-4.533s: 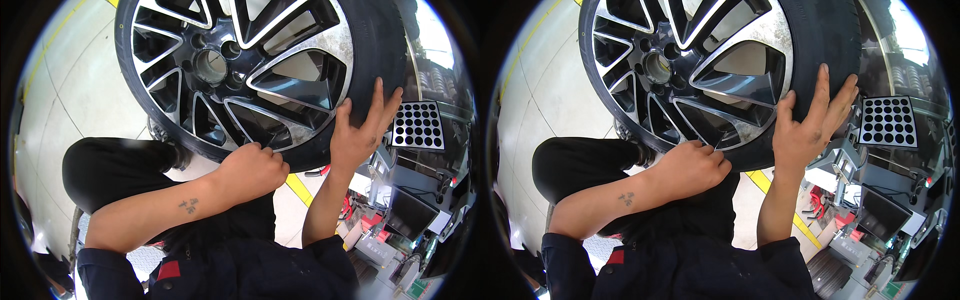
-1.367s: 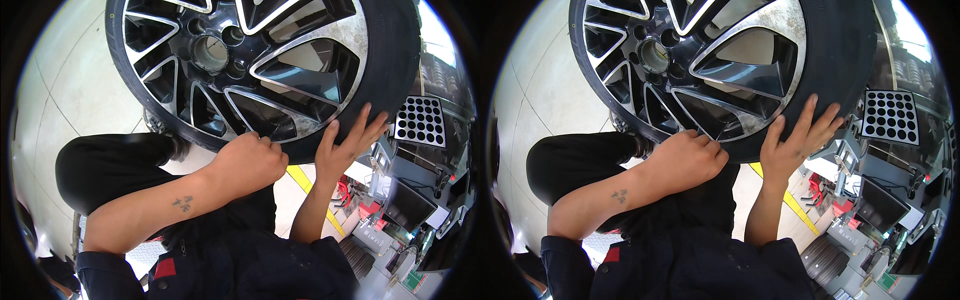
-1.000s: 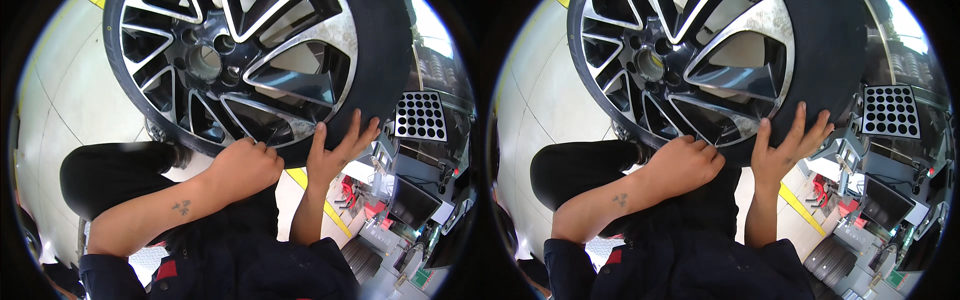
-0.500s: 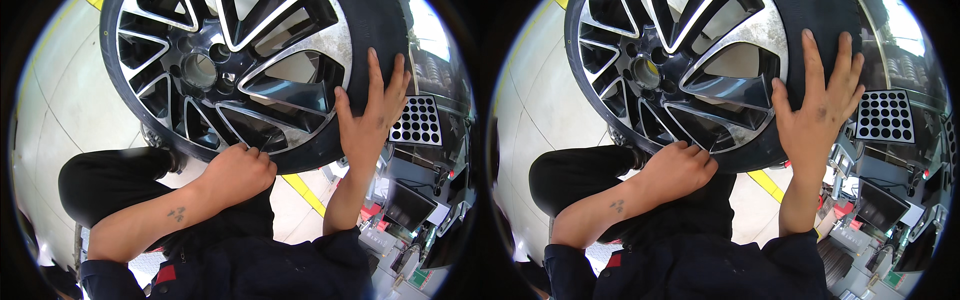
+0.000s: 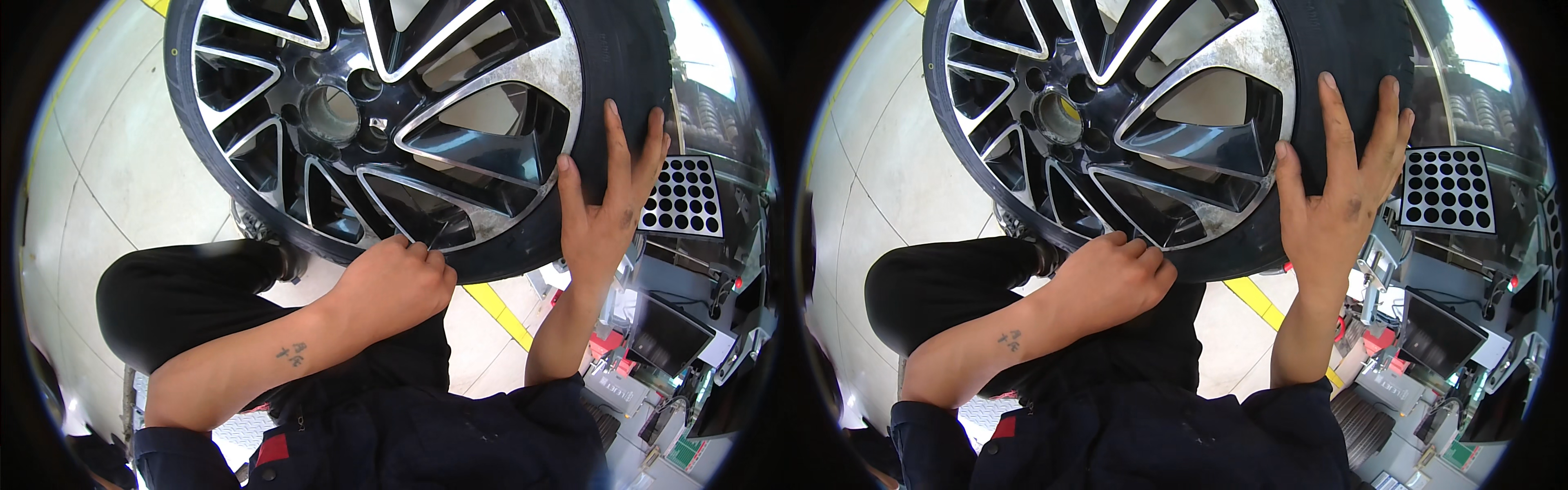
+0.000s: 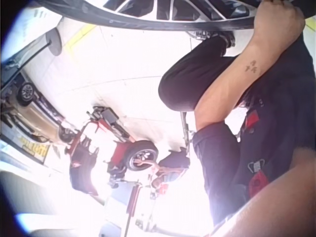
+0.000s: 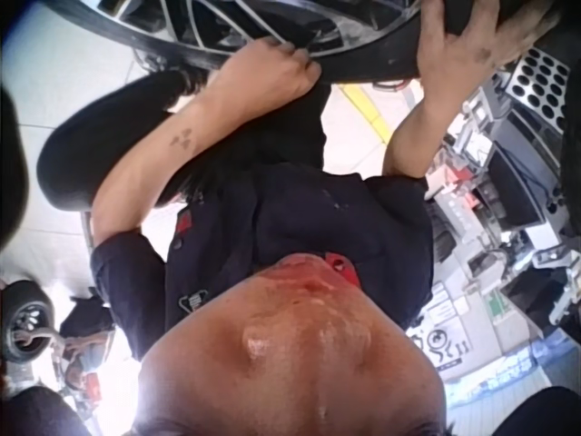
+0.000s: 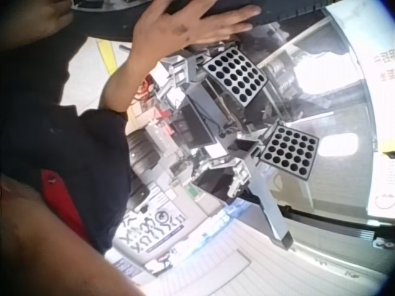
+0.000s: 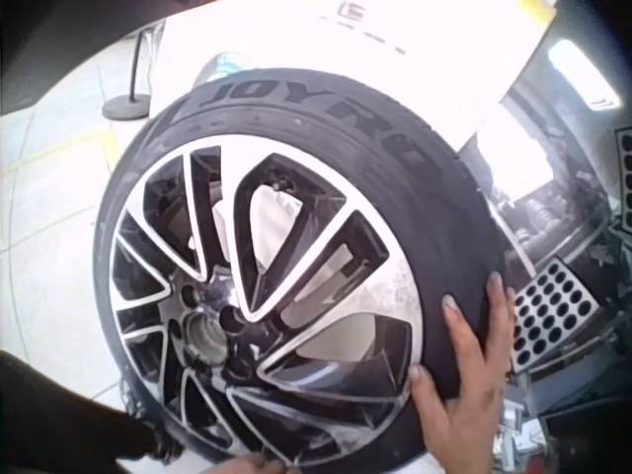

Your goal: The person applies a strip of tape along the inner edge of a car wheel rim. They press the tape firmly into place and smooth it along the rim's contour.

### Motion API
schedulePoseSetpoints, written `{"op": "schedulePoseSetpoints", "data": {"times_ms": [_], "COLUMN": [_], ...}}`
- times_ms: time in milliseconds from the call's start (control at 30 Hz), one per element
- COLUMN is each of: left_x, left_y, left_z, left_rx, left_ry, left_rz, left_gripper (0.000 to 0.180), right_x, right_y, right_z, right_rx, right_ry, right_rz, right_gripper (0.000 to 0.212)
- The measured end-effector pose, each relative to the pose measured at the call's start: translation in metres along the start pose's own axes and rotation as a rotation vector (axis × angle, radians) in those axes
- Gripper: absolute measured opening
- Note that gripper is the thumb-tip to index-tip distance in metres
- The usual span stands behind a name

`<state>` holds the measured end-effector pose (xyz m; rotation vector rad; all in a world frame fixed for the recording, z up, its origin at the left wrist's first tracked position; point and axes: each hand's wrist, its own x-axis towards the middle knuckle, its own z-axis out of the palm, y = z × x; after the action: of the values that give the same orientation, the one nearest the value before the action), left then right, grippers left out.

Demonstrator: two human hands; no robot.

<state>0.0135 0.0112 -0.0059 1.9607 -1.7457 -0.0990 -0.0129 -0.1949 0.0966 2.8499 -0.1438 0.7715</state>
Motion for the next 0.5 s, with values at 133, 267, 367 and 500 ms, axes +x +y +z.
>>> {"op": "schedulePoseSetpoints", "data": {"times_ms": [133, 267, 367, 500], "left_x": [-0.0014, -0.0019, -0.0029, -0.0018], "left_y": [0.0007, 0.0014, 0.0022, 0.0024], "left_z": [-0.0024, -0.0045, -0.0045, -0.0032], "left_rx": [-0.007, -0.012, -0.012, -0.009], "left_ry": [-0.046, -0.070, -0.087, -0.076], "left_rz": [-0.004, -0.009, -0.011, -0.005], "left_gripper": [0.008, 0.010, 0.010, 0.010], "right_x": [0.0002, 0.0002, -0.0008, 0.0019], "right_y": [-0.0021, -0.0019, -0.0010, -0.0064], "right_z": [0.0018, 0.0029, 0.0046, 0.0078], "right_rx": [0.005, 0.001, -0.032, -0.031], "right_ry": [0.022, 0.040, 0.056, 0.119], "right_rz": [0.033, 0.044, 0.028, 0.033], "right_gripper": [0.057, 0.057, 0.050, 0.036]}}
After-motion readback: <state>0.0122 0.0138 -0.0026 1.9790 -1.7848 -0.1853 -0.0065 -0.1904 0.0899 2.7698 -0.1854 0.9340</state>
